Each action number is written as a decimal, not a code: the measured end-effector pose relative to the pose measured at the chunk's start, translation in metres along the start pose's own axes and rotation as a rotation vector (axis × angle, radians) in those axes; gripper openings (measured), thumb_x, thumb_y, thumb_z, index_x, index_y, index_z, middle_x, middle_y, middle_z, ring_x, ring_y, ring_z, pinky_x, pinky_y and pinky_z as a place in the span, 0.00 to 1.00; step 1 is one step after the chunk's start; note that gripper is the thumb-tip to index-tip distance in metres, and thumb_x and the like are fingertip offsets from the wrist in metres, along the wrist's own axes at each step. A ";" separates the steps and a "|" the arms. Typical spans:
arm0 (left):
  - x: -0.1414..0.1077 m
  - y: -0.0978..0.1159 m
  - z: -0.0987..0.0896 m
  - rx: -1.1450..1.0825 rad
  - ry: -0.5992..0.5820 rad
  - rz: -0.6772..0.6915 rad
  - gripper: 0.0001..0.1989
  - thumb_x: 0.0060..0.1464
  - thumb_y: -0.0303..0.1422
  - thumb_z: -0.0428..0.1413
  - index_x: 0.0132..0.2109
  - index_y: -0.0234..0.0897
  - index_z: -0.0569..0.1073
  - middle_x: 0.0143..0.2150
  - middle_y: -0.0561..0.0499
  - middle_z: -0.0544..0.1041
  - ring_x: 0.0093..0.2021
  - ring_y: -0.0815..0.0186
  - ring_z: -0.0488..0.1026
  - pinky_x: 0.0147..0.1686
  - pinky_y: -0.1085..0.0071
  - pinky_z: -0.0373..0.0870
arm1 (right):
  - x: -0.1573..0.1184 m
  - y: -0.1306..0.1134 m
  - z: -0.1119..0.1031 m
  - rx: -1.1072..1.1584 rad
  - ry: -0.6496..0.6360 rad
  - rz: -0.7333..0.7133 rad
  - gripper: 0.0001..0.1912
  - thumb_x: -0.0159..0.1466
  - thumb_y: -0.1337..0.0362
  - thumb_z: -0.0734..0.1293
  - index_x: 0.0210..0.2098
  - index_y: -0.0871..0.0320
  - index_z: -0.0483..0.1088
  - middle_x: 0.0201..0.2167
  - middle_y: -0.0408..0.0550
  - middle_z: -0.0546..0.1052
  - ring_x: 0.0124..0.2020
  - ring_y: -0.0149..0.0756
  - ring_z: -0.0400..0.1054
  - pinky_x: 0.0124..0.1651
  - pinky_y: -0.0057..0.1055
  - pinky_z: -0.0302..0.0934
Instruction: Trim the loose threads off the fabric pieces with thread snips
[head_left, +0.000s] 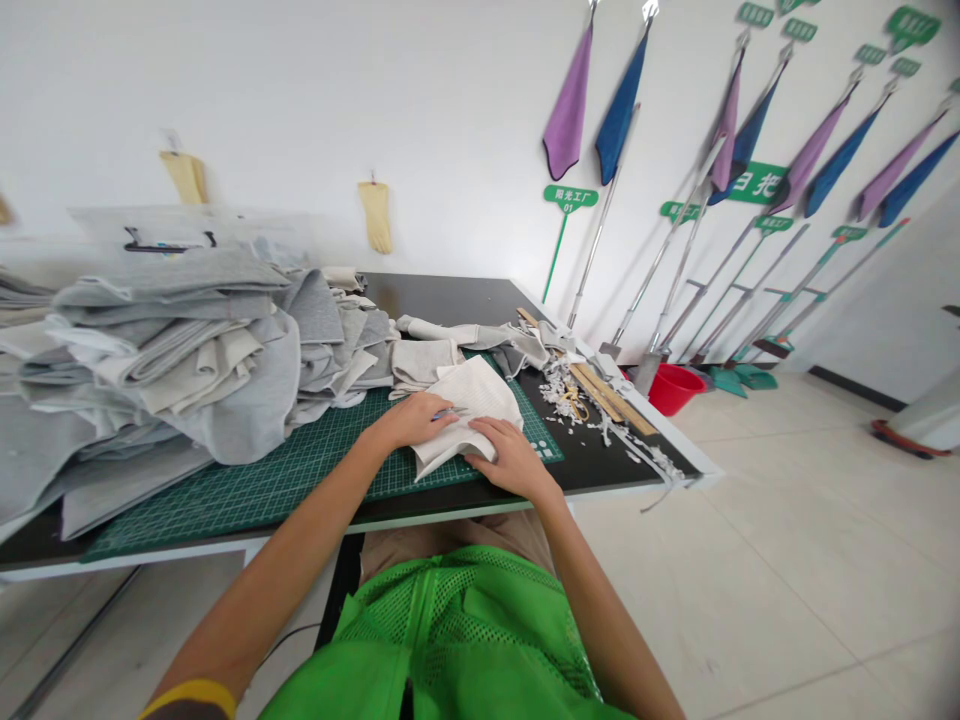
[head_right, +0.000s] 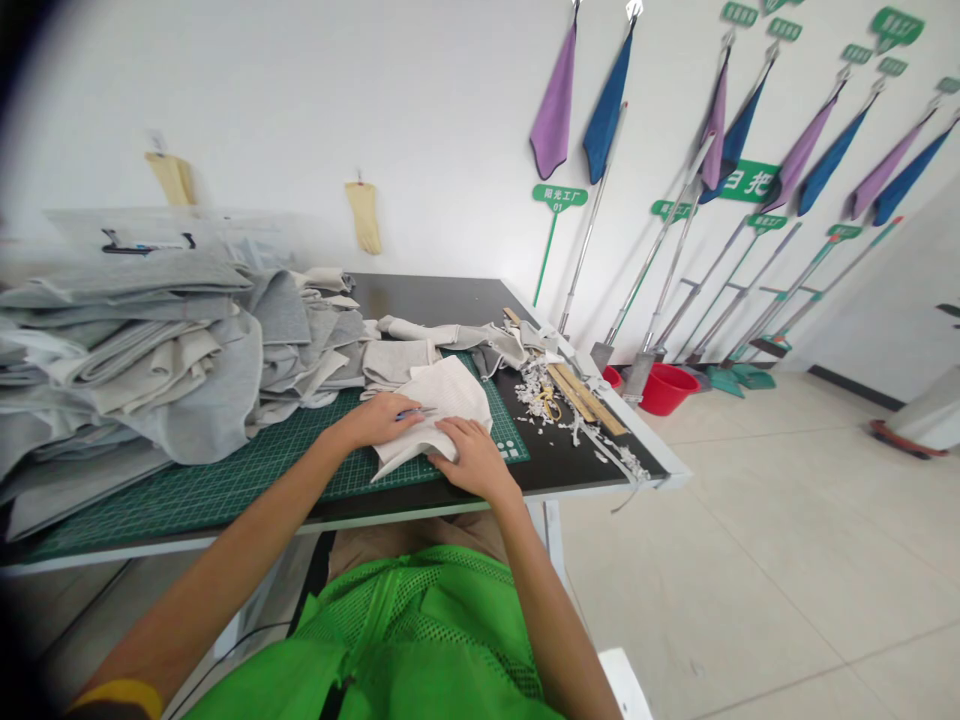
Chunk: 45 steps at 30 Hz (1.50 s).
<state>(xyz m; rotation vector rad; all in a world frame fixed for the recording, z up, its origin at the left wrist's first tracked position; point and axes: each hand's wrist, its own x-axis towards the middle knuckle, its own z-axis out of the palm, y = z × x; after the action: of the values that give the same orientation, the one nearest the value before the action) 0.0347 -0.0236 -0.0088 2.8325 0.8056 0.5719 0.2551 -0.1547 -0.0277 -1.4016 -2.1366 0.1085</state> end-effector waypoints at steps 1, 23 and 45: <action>0.000 0.000 -0.001 0.000 -0.002 0.001 0.14 0.68 0.39 0.57 0.53 0.35 0.74 0.52 0.45 0.77 0.48 0.60 0.77 0.49 0.56 0.77 | 0.000 0.000 0.000 0.001 0.000 0.000 0.27 0.67 0.57 0.70 0.63 0.54 0.68 0.62 0.53 0.74 0.64 0.46 0.67 0.69 0.46 0.56; -0.002 0.009 -0.014 0.049 -0.039 0.092 0.13 0.68 0.38 0.58 0.53 0.34 0.74 0.51 0.45 0.77 0.47 0.60 0.77 0.48 0.56 0.78 | 0.000 -0.002 -0.001 -0.002 0.014 -0.005 0.27 0.66 0.57 0.72 0.62 0.55 0.69 0.62 0.54 0.74 0.63 0.48 0.68 0.69 0.48 0.57; -0.009 0.012 -0.020 -0.035 -0.059 0.203 0.15 0.74 0.37 0.47 0.51 0.35 0.77 0.39 0.47 0.81 0.37 0.64 0.80 0.39 0.71 0.74 | -0.016 -0.016 -0.013 0.211 0.250 0.035 0.16 0.66 0.63 0.71 0.53 0.54 0.73 0.54 0.52 0.80 0.58 0.45 0.73 0.64 0.48 0.66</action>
<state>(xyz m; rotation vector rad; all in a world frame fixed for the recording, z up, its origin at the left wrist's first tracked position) 0.0251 -0.0374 0.0098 2.9024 0.4968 0.5191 0.2531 -0.1794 -0.0174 -1.2596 -1.8396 0.1588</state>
